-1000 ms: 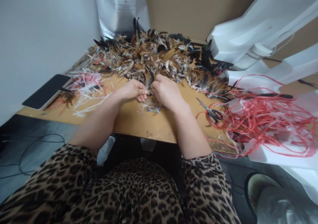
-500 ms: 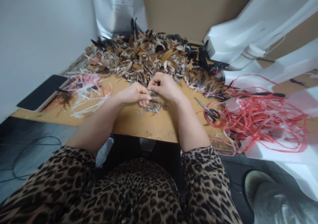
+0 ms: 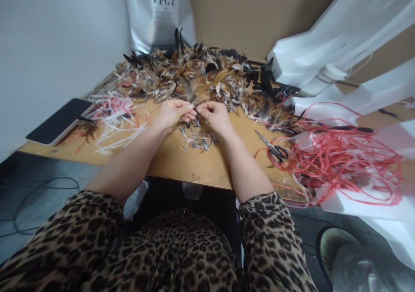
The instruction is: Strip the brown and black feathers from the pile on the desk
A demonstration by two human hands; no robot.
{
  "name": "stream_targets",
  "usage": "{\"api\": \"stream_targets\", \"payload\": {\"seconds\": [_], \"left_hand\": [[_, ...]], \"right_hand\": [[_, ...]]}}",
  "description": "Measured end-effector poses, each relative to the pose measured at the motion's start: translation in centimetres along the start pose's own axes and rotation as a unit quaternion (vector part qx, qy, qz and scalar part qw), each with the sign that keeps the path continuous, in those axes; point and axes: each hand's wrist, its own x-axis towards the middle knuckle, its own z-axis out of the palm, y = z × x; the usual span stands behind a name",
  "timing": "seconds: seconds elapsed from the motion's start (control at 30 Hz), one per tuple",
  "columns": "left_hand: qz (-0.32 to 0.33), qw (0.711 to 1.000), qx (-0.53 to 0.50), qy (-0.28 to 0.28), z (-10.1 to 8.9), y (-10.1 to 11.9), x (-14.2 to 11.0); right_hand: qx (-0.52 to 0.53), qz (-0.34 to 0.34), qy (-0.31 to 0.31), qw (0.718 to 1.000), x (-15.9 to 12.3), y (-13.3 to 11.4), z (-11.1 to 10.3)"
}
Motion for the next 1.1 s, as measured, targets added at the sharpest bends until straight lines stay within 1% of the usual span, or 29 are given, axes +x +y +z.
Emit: {"api": "stream_targets", "payload": {"seconds": [0.1,0.17,0.23,0.33,0.4,0.43,0.5,0.53,0.6,0.67,0.73,0.77,0.83,0.87,0.93,1.1], "left_hand": [[-0.013,1.000,0.006,0.021,0.1,0.1,0.1],[-0.014,0.999,0.030,0.031,0.1,0.0,0.2],[-0.008,0.997,0.069,0.033,0.0,-0.3,0.3],[0.026,0.989,0.146,0.000,-0.3,-1.0,0.4],[0.065,0.977,0.202,-0.033,-0.6,-1.3,0.4],[0.085,0.968,0.231,-0.049,-0.7,-1.4,0.3],[0.121,0.949,0.280,-0.082,-0.9,-1.4,0.1],[0.133,0.941,0.296,-0.100,-0.9,-1.3,0.0],[0.140,0.933,0.303,-0.134,-0.9,-1.1,-0.3],[0.125,0.940,0.276,-0.160,-0.6,-0.8,-0.7],[0.102,0.951,0.230,-0.180,-0.4,-0.4,-1.1],[0.091,0.956,0.205,-0.188,-0.2,-0.1,-1.2],[0.074,0.966,0.155,-0.193,0.0,0.3,-1.4],[0.067,0.971,0.131,-0.186,0.1,0.5,-1.4],[0.059,0.983,0.083,-0.154,0.1,0.6,-1.3],[0.037,0.997,-0.008,-0.069,0.1,-0.2,-0.2]], "right_hand": [[-0.105,-0.071,0.024,0.992,-0.3,-0.2,0.4],[-0.192,-0.133,0.027,0.972,-0.7,-0.6,0.6],[-0.272,-0.183,0.011,0.945,-1.0,-1.1,0.6],[-0.372,-0.223,-0.027,0.900,-1.4,-2.1,0.4],[-0.411,-0.238,-0.048,0.879,-1.4,-2.6,0.0],[-0.419,-0.245,-0.056,0.872,-1.3,-2.8,-0.2],[-0.416,-0.258,-0.071,0.869,-1.1,-3.0,-0.7],[-0.404,-0.261,-0.078,0.873,-0.9,-2.9,-1.0],[-0.363,-0.251,-0.087,0.893,-0.5,-2.8,-1.6],[-0.299,-0.216,-0.093,0.925,-0.2,-2.5,-2.3],[-0.219,-0.164,-0.099,0.957,-0.1,-2.2,-3.0],[-0.177,-0.136,-0.101,0.970,0.0,-2.1,-3.3],[-0.109,-0.090,-0.092,0.986,0.1,-1.6,-3.6],[-0.089,-0.074,-0.083,0.990,0.1,-1.4,-3.6],[-0.066,-0.061,-0.054,0.994,0.2,-0.9,-3.2],[0.005,-0.043,0.014,0.999,0.3,-0.2,-1.0]]}}
